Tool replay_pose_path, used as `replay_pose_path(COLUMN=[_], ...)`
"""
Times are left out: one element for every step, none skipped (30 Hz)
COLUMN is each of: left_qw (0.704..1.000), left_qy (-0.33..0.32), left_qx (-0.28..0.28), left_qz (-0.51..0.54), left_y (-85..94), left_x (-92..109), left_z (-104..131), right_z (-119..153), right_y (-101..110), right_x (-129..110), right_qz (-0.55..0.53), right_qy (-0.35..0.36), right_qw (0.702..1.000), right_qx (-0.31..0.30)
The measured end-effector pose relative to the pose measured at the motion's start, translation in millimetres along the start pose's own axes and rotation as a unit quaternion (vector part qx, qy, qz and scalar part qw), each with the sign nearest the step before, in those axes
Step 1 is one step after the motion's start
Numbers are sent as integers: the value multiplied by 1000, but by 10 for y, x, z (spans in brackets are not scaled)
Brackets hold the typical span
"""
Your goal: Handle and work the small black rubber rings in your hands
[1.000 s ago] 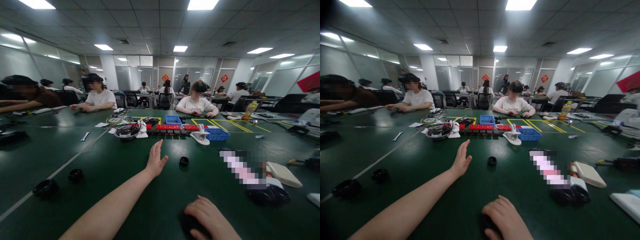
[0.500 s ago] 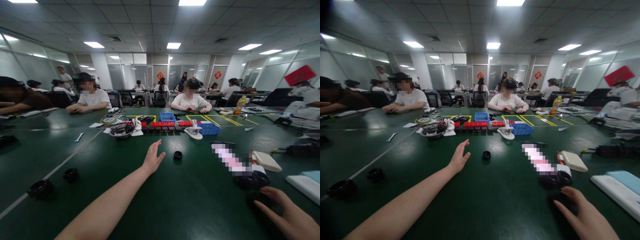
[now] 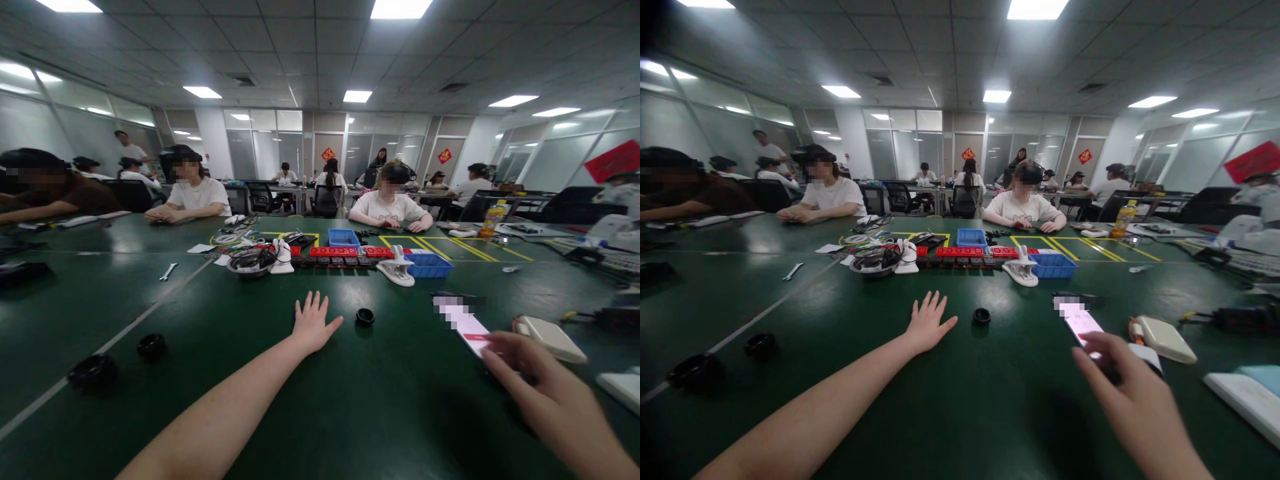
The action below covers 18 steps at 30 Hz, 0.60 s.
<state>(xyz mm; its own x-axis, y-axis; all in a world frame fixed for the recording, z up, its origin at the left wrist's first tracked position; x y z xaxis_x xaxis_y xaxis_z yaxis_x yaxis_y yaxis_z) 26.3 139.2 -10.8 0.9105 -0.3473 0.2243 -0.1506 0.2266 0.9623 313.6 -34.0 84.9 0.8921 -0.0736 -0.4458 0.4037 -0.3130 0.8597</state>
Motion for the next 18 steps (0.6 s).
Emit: replay_pose_path(left_qw=[1000,1000,1000,1000,1000,1000,1000,1000,1000,999,999,999,999,999,997,995,993,990], left_qy=[1,-1,-2,-3,-3,-3,-3,-3,-3,-5,-7,-13,-21,-34,-52,-73,-93,-110], left_qx=[-7,-12,-15,-17,-18,-18,-18,-18,-19,-20,-20,-23,-27,-35,-46,-58,-70,-81], left_qz=[-7,-12,-16,-18,-19,-20,-22,-24,-25,-25,-24,-24,-23,-23,-23,-23,-21,-18], left_y=[-14,-25,-32,-37,-40,-43,-45,-47,-49,-51,-53,-55,-58,-62,-67,-72,-73,-71], left_x=[0,4,8,11,14,16,18,17,15,12,9,7,9,19,38,61,87,109], left_z=[-4,-5,-2,1,5,8,10,9,7,4,1,-3,-6,-8,-7,-3,4,13], right_z=[-109,-219,-330,-442,-556,-668,-762,-828,-860,-854,-810,-732,-627,-509,-381,-241,-106,14], right_y=[-183,-387,-607,-819,-1019,-1204,-1362,-1500,-1609,-1688,-1741,-1771,-1782,-1770,-1748,-1718,-1679,-1619], right_x=[-293,-568,-807,-1001,-1141,-1223,-1280,-1326,-1362,-1397,-1428,-1452,-1462,-1445,-1408,-1363,-1288,-1183], right_qz=[-11,-11,8,41,85,130,141,147,153,155,158,160,162,165,172,186,196,197], right_qy=[34,68,96,118,128,118,112,112,116,126,142,162,185,201,220,253,280,298], right_qw=[998,992,984,977,972,968,967,965,963,961,958,954,948,944,938,926,915,909], right_qx=[-60,-110,-150,-171,-178,-182,-182,-187,-190,-192,-194,-197,-201,-202,-206,-209,-215,-214])
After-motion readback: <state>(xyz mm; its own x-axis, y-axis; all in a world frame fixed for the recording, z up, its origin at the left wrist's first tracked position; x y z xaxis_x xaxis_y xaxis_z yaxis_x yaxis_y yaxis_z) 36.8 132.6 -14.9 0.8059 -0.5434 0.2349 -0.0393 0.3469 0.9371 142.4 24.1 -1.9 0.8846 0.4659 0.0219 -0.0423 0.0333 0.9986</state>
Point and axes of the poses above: each hand's wrist, its own z-axis away from the middle knuckle, its own y-axis out of the back of the hand, x = y × z, the point moved 7 cm from there along -z, towards the middle knuckle, and after that the axes turned 15 degrees about -x, right-handed, at the moved point
